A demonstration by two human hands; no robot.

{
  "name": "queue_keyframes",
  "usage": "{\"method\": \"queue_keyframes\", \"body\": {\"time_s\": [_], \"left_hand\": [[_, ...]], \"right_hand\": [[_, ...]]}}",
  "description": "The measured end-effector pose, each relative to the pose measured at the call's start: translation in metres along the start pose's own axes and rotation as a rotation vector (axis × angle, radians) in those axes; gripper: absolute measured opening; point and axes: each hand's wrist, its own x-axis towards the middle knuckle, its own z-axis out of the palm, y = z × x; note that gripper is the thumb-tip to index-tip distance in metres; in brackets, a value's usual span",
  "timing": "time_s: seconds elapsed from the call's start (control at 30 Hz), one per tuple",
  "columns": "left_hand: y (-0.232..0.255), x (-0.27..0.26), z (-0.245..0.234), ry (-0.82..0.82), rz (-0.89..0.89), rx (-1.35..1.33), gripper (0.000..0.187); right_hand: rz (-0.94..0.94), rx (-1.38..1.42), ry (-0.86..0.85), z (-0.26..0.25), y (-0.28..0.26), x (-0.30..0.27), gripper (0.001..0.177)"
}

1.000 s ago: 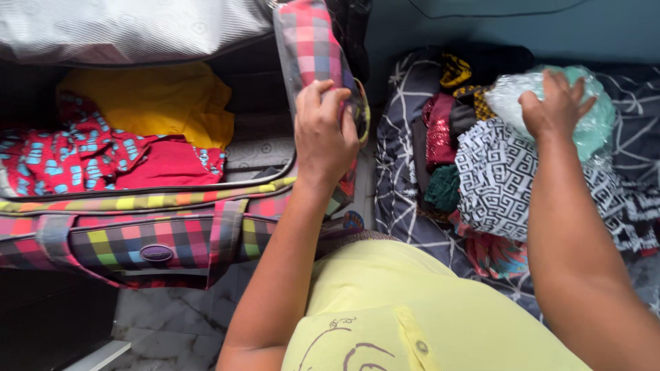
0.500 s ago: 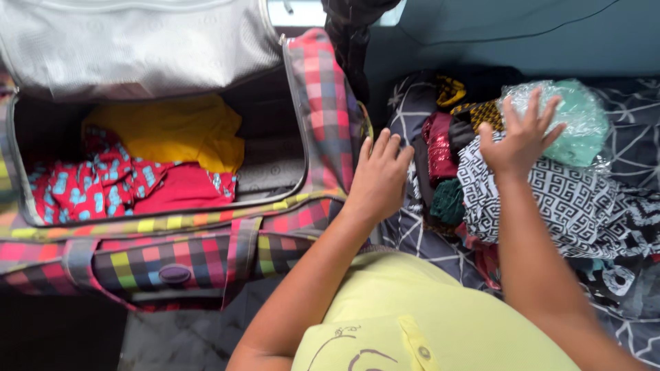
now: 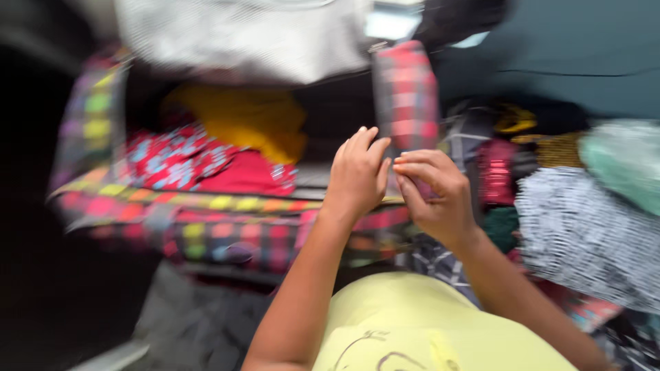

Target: The person unzips a plaid duffel bag and removes several items of clothing including a red sequined top, black pants, and patterned shirts, placing them one by one onto a bed.

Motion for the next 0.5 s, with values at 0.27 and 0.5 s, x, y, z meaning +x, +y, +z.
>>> {"method": "queue_keyframes", "body": {"time_s": [0.27,0.5], "left_hand": [[-0.141,-0.042,-0.088,-0.122,-0.313,0.242,0.026],[-0.247,-0.067,-0.126,-0.227,-0.506,0.451,0.036]], "right_hand": [[-0.033,-0.359,-0.991,0.139,-0.018,0.089,0.039],[0.062,-0.532,-1.29,0.295,-0.007,0.12,0.044]]}}
